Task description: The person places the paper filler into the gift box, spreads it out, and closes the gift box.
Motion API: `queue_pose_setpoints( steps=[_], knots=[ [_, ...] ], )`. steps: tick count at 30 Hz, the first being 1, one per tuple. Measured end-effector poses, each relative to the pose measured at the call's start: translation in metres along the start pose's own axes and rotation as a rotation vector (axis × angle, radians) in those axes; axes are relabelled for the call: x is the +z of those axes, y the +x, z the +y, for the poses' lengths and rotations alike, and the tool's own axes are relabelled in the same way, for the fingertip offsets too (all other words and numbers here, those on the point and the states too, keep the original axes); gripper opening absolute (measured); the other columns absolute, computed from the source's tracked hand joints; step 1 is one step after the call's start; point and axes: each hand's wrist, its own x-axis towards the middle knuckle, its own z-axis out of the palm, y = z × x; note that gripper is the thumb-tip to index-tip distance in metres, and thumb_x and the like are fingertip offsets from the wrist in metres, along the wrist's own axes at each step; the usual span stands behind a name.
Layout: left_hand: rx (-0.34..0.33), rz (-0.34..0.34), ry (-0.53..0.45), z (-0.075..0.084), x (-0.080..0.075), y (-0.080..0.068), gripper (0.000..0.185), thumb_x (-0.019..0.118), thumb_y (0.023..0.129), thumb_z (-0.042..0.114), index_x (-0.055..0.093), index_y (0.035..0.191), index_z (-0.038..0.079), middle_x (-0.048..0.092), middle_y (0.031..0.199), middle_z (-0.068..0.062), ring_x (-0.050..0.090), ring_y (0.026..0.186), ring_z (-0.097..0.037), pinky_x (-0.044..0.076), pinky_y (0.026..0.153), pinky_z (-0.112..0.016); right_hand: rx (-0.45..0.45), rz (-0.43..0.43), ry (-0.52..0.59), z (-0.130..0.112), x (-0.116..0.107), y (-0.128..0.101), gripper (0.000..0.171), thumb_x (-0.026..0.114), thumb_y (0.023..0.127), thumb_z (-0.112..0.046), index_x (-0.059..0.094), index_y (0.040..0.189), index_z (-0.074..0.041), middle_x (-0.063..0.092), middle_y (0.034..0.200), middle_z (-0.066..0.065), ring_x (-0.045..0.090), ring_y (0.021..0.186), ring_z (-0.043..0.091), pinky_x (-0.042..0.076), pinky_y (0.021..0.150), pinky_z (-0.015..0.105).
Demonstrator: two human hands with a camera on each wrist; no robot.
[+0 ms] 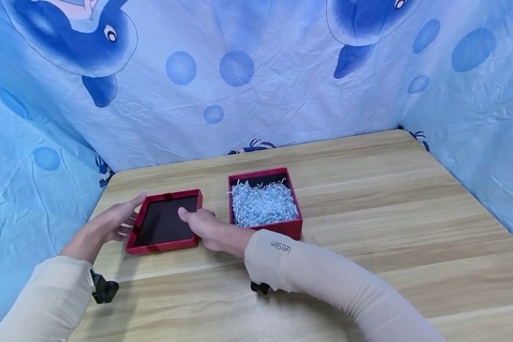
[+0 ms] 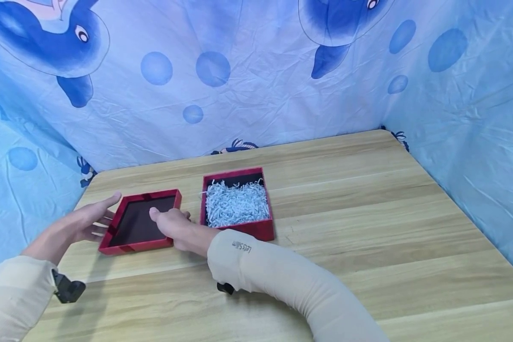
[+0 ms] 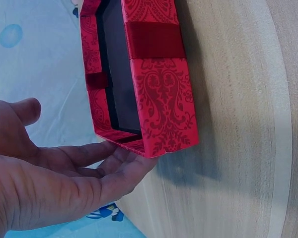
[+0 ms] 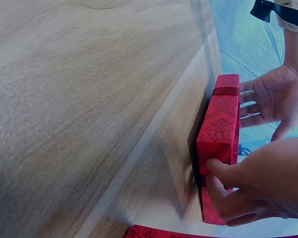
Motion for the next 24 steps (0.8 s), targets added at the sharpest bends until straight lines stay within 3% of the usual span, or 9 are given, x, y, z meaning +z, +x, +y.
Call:
queue_pose_setpoints(
  steps=[9, 16, 24],
  knots=[
    [0.009, -0.006, 0.0, 0.001, -0.001, 0.0, 0.112, 0.01, 0.088, 0.075, 0.016, 0.138, -0.025, 0.031, 0.135, -0.041, 0.046, 0.117, -0.049, 0.051, 0.084, -0.046, -0.025, -0.021, -0.005, -0.001, -0.001, -0.002, 0.07, 0.059, 0.095, -0.038, 0.034, 0.143, 0.005, 0.035, 0.146, 0.013, 0.036, 0.133, 0.027, 0.028, 0.113, 0.042],
    [0.012, -0.002, -0.018, 0.001, 0.001, -0.001, 0.111, 0.012, 0.088, 0.075, 0.011, 0.14, -0.023, 0.025, 0.138, -0.041, 0.038, 0.122, -0.052, 0.046, 0.09, -0.051, -0.027, -0.014, 0.042, -0.003, 0.001, -0.004, 0.072, 0.057, 0.095, -0.04, 0.031, 0.145, 0.005, 0.03, 0.149, 0.014, 0.033, 0.135, 0.027, 0.025, 0.114, 0.041],
    [0.06, 0.032, -0.044, 0.006, 0.002, -0.011, 0.115, 0.016, 0.084, 0.08, 0.011, 0.143, -0.019, 0.026, 0.139, -0.038, 0.036, 0.123, -0.051, 0.045, 0.092, -0.053, -0.053, -0.012, 0.073, -0.013, 0.0, -0.011, 0.074, 0.059, 0.094, -0.042, 0.032, 0.144, 0.005, 0.03, 0.147, 0.012, 0.035, 0.132, 0.026, 0.027, 0.113, 0.039]
  ],
)
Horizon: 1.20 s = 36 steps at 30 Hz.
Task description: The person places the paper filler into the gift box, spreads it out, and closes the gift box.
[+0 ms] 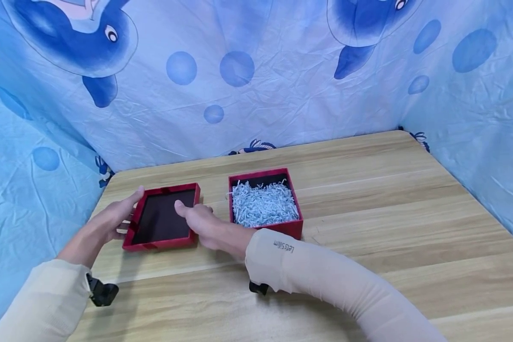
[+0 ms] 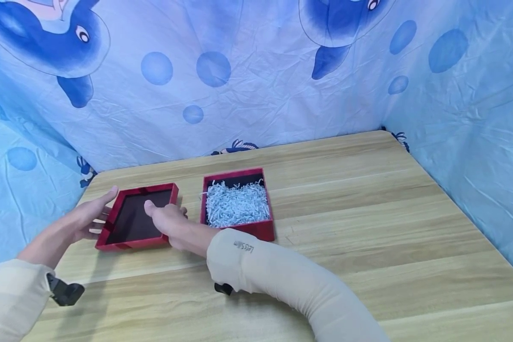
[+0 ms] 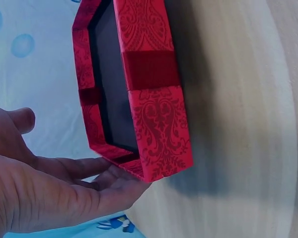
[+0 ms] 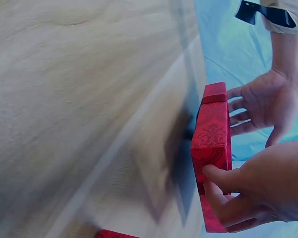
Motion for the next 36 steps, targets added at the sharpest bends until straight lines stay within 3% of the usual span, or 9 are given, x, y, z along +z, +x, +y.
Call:
queue_pose_setpoints(
  steps=[4, 12, 17, 22, 29, 34, 36],
  knots=[
    [0.032, 0.02, -0.026, 0.006, 0.0, -0.006, 0.114, 0.019, 0.084, 0.081, 0.015, 0.144, -0.017, 0.031, 0.136, -0.035, 0.04, 0.119, -0.046, 0.047, 0.088, -0.048, -0.021, -0.027, 0.023, -0.007, -0.006, -0.001, 0.074, 0.06, 0.094, -0.04, 0.03, 0.146, 0.003, 0.035, 0.142, 0.011, 0.038, 0.13, 0.025, 0.028, 0.112, 0.039],
    [0.058, 0.042, -0.091, 0.013, 0.001, -0.011, 0.11, 0.02, 0.085, 0.079, 0.018, 0.143, -0.015, 0.037, 0.13, -0.028, 0.046, 0.111, -0.036, 0.048, 0.083, -0.04, -0.046, -0.071, 0.055, -0.017, -0.017, 0.0, 0.06, 0.059, 0.094, -0.039, 0.041, 0.136, 0.0, 0.053, 0.117, 0.009, 0.05, 0.114, 0.024, 0.038, 0.105, 0.038],
    [0.075, 0.049, -0.143, 0.019, 0.002, -0.015, 0.099, 0.021, 0.089, 0.073, 0.024, 0.14, -0.012, 0.04, 0.123, -0.022, 0.047, 0.105, -0.031, 0.048, 0.083, -0.04, -0.046, -0.108, 0.024, -0.027, -0.025, -0.004, 0.059, 0.059, 0.094, -0.04, 0.042, 0.137, -0.003, 0.055, 0.121, 0.008, 0.05, 0.117, 0.023, 0.038, 0.106, 0.041],
    [0.146, 0.052, -0.166, 0.03, 0.0, -0.021, 0.086, 0.022, 0.091, 0.07, 0.036, 0.131, -0.005, 0.042, 0.118, -0.017, 0.047, 0.104, -0.03, 0.046, 0.082, -0.04, -0.06, -0.152, -0.016, -0.044, -0.034, -0.011, 0.056, 0.058, 0.095, -0.039, 0.045, 0.136, -0.005, 0.055, 0.125, 0.006, 0.046, 0.123, 0.022, 0.033, 0.11, 0.045],
    [0.214, 0.065, -0.159, 0.047, 0.001, -0.029, 0.082, 0.026, 0.09, 0.072, 0.038, 0.132, 0.002, 0.042, 0.12, -0.016, 0.049, 0.104, -0.028, 0.047, 0.082, -0.039, -0.109, -0.239, 0.01, -0.065, -0.048, -0.021, 0.044, 0.05, 0.099, -0.035, 0.049, 0.132, -0.006, 0.057, 0.127, 0.01, 0.045, 0.126, 0.024, 0.03, 0.111, 0.047],
    [0.241, 0.04, -0.201, 0.059, 0.006, -0.032, 0.07, 0.027, 0.091, 0.07, 0.044, 0.12, 0.009, 0.046, 0.11, -0.008, 0.052, 0.099, -0.022, 0.048, 0.082, -0.038, -0.13, -0.282, 0.025, -0.077, -0.064, -0.031, 0.047, 0.047, 0.101, -0.035, 0.044, 0.139, -0.007, 0.053, 0.134, 0.011, 0.041, 0.13, 0.026, 0.029, 0.111, 0.047],
    [0.249, 0.037, -0.228, 0.065, 0.01, -0.034, 0.068, 0.028, 0.091, 0.07, 0.044, 0.119, 0.01, 0.045, 0.11, -0.007, 0.05, 0.099, -0.022, 0.048, 0.081, -0.037, -0.141, -0.257, -0.001, -0.082, -0.071, -0.035, 0.052, 0.048, 0.1, -0.036, 0.039, 0.144, -0.008, 0.049, 0.138, 0.01, 0.039, 0.133, 0.026, 0.028, 0.112, 0.046]
  ],
)
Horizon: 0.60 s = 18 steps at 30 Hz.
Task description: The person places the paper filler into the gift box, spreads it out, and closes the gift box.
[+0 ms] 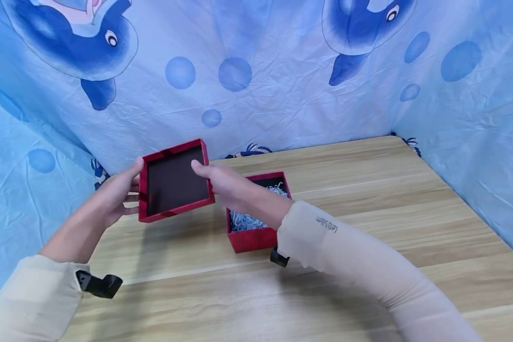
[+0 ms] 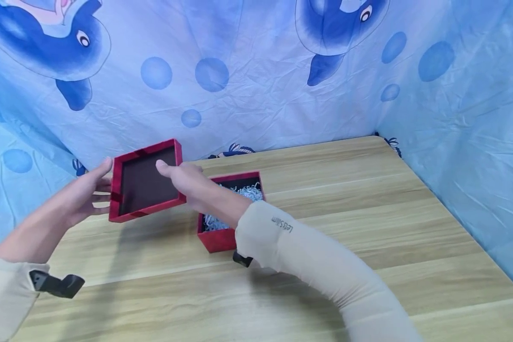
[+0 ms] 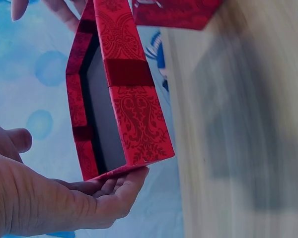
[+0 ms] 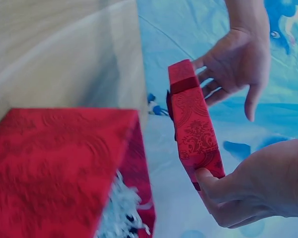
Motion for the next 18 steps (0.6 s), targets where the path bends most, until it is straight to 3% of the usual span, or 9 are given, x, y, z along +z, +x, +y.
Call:
queue_pose_setpoints(
  steps=[7, 13, 18],
  knots=[
    [0.052, 0.017, -0.028, 0.021, 0.027, -0.005, 0.073, 0.033, 0.089, 0.071, 0.042, 0.123, 0.006, 0.04, 0.116, -0.011, 0.044, 0.108, -0.029, 0.048, 0.086, -0.038, 0.003, 0.089, -0.079, -0.006, -0.026, -0.014, 0.073, 0.052, 0.098, -0.037, 0.014, 0.154, -0.01, 0.015, 0.159, 0.004, 0.022, 0.142, 0.033, 0.016, 0.116, 0.049],
    [0.096, 0.014, -0.053, 0.038, 0.057, -0.01, 0.076, 0.036, 0.09, 0.069, 0.04, 0.128, 0.004, 0.039, 0.116, -0.013, 0.043, 0.107, -0.031, 0.044, 0.094, -0.043, -0.027, 0.08, -0.024, -0.008, -0.056, -0.029, 0.069, 0.05, 0.099, -0.037, 0.017, 0.151, -0.007, 0.033, 0.148, 0.012, 0.025, 0.139, 0.033, 0.014, 0.116, 0.049],
    [0.125, -0.016, -0.082, 0.049, 0.081, -0.012, 0.081, 0.038, 0.091, 0.067, 0.037, 0.135, -0.001, 0.04, 0.119, -0.015, 0.044, 0.109, -0.03, 0.042, 0.099, -0.044, -0.072, 0.1, -0.048, -0.014, -0.083, -0.044, 0.069, 0.045, 0.101, -0.036, 0.01, 0.152, -0.004, 0.028, 0.148, 0.017, 0.023, 0.138, 0.033, 0.014, 0.117, 0.044]
  ],
)
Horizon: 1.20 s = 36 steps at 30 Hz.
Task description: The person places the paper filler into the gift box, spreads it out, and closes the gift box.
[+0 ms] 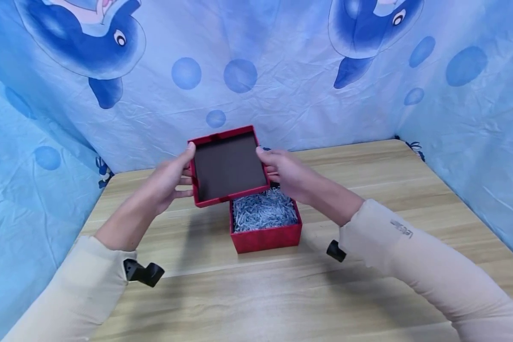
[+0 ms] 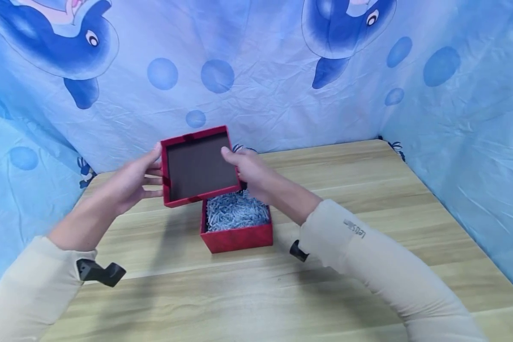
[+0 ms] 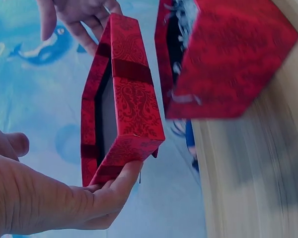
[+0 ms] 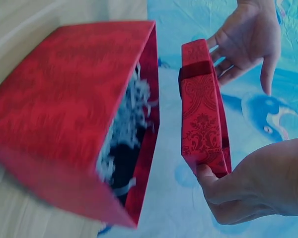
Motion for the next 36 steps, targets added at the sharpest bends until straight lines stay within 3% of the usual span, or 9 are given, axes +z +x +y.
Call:
queue_pose_setpoints(
  steps=[7, 17, 28, 36],
  knots=[
    [0.055, -0.016, -0.03, 0.006, 0.024, 0.005, 0.077, 0.037, 0.095, 0.061, 0.036, 0.14, -0.001, 0.038, 0.128, -0.02, 0.042, 0.116, -0.034, 0.039, 0.103, -0.049, -0.107, -0.01, -0.033, -0.005, -0.026, -0.013, 0.051, 0.037, 0.104, -0.029, 0.036, 0.14, 0.006, 0.037, 0.139, 0.024, 0.031, 0.128, 0.037, 0.016, 0.112, 0.047],
    [0.094, -0.071, -0.061, 0.01, 0.046, 0.003, 0.071, 0.039, 0.097, 0.057, 0.04, 0.141, 0.001, 0.038, 0.133, -0.022, 0.042, 0.122, -0.037, 0.04, 0.104, -0.048, -0.091, 0.021, -0.033, -0.002, -0.052, -0.032, 0.051, 0.038, 0.104, -0.029, 0.033, 0.141, 0.005, 0.036, 0.138, 0.021, 0.03, 0.128, 0.035, 0.015, 0.114, 0.047],
    [0.094, -0.075, -0.086, 0.012, 0.053, 0.004, 0.067, 0.038, 0.099, 0.053, 0.038, 0.139, -0.001, 0.038, 0.132, -0.02, 0.044, 0.119, -0.034, 0.041, 0.103, -0.047, -0.083, 0.073, -0.024, -0.001, -0.059, -0.037, 0.053, 0.044, 0.102, -0.033, 0.032, 0.138, 0.005, 0.037, 0.134, 0.019, 0.034, 0.123, 0.033, 0.016, 0.113, 0.049],
    [0.09, -0.066, -0.062, 0.013, 0.053, 0.004, 0.072, 0.039, 0.097, 0.055, 0.031, 0.143, -0.001, 0.036, 0.138, -0.02, 0.038, 0.126, -0.035, 0.036, 0.107, -0.048, -0.1, 0.078, 0.009, 0.001, -0.056, -0.033, 0.045, 0.044, 0.102, -0.031, 0.035, 0.131, 0.002, 0.04, 0.128, 0.019, 0.037, 0.118, 0.031, 0.017, 0.111, 0.048]
  ],
)
